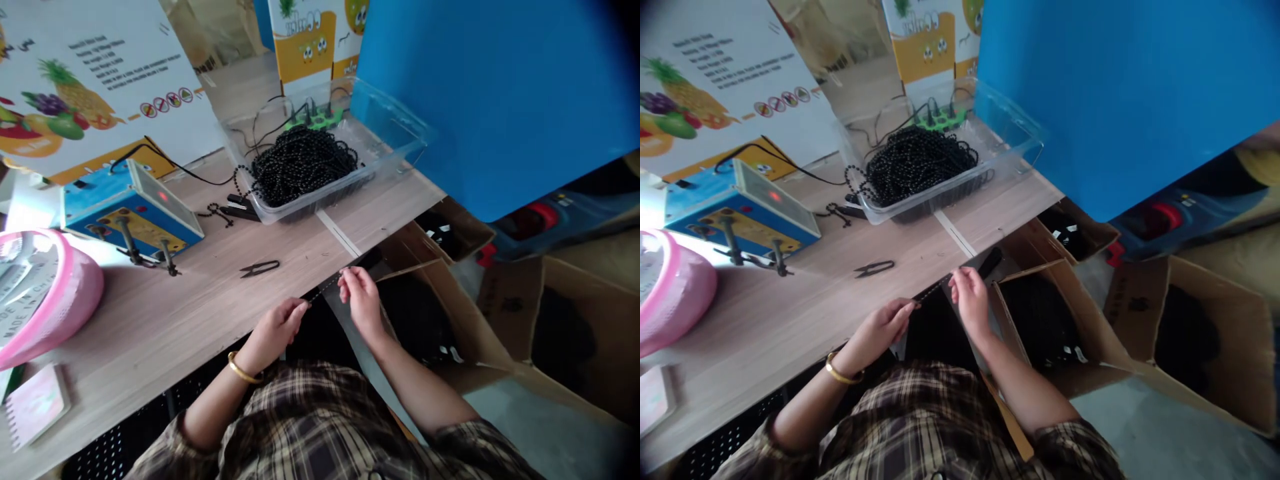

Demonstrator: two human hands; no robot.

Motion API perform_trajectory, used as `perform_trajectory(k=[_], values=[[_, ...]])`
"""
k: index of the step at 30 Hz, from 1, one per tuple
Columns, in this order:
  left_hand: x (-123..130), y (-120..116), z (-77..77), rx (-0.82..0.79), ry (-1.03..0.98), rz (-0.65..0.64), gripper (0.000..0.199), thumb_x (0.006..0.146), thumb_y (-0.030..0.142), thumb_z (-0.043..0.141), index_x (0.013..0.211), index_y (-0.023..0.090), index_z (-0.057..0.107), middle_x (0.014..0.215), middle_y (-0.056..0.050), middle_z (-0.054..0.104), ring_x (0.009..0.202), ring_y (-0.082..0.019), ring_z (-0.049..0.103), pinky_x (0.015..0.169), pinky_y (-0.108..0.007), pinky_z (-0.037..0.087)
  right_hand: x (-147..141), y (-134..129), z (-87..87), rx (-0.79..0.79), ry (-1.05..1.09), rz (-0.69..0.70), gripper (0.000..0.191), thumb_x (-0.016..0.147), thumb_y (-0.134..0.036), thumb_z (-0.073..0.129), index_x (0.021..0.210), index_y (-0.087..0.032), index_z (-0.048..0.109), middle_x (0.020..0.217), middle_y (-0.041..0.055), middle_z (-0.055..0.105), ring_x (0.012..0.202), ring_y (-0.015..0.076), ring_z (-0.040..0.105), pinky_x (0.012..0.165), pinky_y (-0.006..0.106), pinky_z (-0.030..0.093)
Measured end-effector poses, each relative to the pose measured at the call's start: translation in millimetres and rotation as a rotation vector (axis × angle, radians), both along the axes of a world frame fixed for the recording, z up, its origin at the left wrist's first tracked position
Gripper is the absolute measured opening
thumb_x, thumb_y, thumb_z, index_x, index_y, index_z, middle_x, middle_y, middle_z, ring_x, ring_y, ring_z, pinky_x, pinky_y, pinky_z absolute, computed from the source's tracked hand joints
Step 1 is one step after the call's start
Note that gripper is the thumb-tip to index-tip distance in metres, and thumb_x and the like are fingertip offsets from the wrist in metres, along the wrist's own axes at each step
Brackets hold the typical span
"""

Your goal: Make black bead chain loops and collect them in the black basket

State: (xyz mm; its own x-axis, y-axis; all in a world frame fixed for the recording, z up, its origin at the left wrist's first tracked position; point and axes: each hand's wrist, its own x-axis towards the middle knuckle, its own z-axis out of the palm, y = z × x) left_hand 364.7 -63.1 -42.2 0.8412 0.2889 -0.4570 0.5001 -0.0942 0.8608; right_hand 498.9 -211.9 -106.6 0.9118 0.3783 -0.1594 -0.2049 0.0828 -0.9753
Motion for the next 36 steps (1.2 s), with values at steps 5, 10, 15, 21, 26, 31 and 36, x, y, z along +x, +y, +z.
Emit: perform_trajectory(k=[5, 10, 15, 21, 26, 31, 36], values=[[-23.5, 19.5, -4.8, 0.008, 0.167, -0.120, 0.050, 0.088, 0.066, 0.056, 0.101, 0.019, 0.069, 0.058, 0.006, 0.039, 0.049, -0.009, 0.034, 0.046, -0.020, 0.028, 42.6, -19.3, -36.6, -0.055, 0.017, -0.042, 0.041, 0.091, -0.054, 0.065, 0.097, -0.014, 0.059, 0.077, 0.0030, 0.061, 0.053, 0.0100, 0.050, 0.045, 0.019, 0.040], [-25.1, 25.1, -10.7, -0.030, 0.171, -0.085, 0.058, 0.088, 0.070, 0.052, 0.106, 0.017, 0.063, 0.065, 0.006, 0.037, 0.054, -0.008, 0.031, 0.049, -0.019, 0.028, 48.8, -11.0, -34.8, -0.082, -0.011, -0.052, 0.047, 0.089, -0.062, 0.061, 0.091, -0.016, 0.054, 0.074, 0.0023, 0.060, 0.050, 0.0104, 0.052, 0.044, 0.019, 0.044], [-26.1, 28.9, -20.1, -0.053, 0.137, -0.078, 0.053, 0.091, 0.067, 0.051, 0.107, 0.017, 0.061, 0.066, 0.006, 0.035, 0.057, -0.008, 0.030, 0.051, -0.019, 0.027, 51.4, -8.4, -30.3, -0.133, -0.065, -0.043, 0.048, 0.090, -0.065, 0.056, 0.086, -0.017, 0.052, 0.072, 0.0015, 0.058, 0.051, 0.0115, 0.054, 0.044, 0.020, 0.048], [-33.8, 29.9, -23.6, -0.083, 0.107, -0.061, 0.051, 0.092, 0.064, 0.052, 0.108, 0.017, 0.060, 0.067, 0.005, 0.037, 0.057, -0.008, 0.030, 0.050, -0.019, 0.025, 51.7, -7.4, -34.1, -0.162, -0.123, -0.068, 0.046, 0.093, -0.063, 0.056, 0.087, -0.017, 0.052, 0.073, 0.0015, 0.058, 0.052, 0.0117, 0.055, 0.045, 0.020, 0.049], [-34.7, 28.1, -27.6, -0.078, 0.082, -0.038, 0.053, 0.091, 0.066, 0.052, 0.108, 0.016, 0.060, 0.068, 0.004, 0.041, 0.057, -0.008, 0.031, 0.049, -0.018, 0.027, 50.8, -5.0, -39.7, -0.209, -0.165, -0.109, 0.048, 0.093, -0.065, 0.055, 0.088, -0.017, 0.051, 0.072, 0.0011, 0.057, 0.053, 0.0123, 0.056, 0.047, 0.021, 0.050], [-34.3, 29.0, -30.9, -0.090, 0.063, -0.064, 0.053, 0.092, 0.066, 0.050, 0.109, 0.017, 0.061, 0.066, 0.005, 0.040, 0.056, -0.009, 0.032, 0.049, -0.018, 0.027, 59.0, -7.9, -38.3, -0.114, -0.048, -0.057, 0.053, 0.084, -0.069, 0.063, 0.086, -0.018, 0.051, 0.071, 0.0004, 0.057, 0.053, 0.0125, 0.055, 0.048, 0.023, 0.053], [-73.8, 61.8, -2.9, 0.003, 0.158, -0.256, 0.044, 0.089, 0.060, 0.058, 0.097, 0.018, 0.069, 0.077, 0.000, 0.058, 0.068, -0.012, 0.048, 0.062, -0.022, 0.039, 65.7, -18.3, -31.8, -0.130, 0.015, -0.002, 0.058, 0.073, -0.068, 0.074, 0.086, -0.015, 0.056, 0.070, 0.0020, 0.059, 0.052, 0.0117, 0.054, 0.046, 0.021, 0.050]])
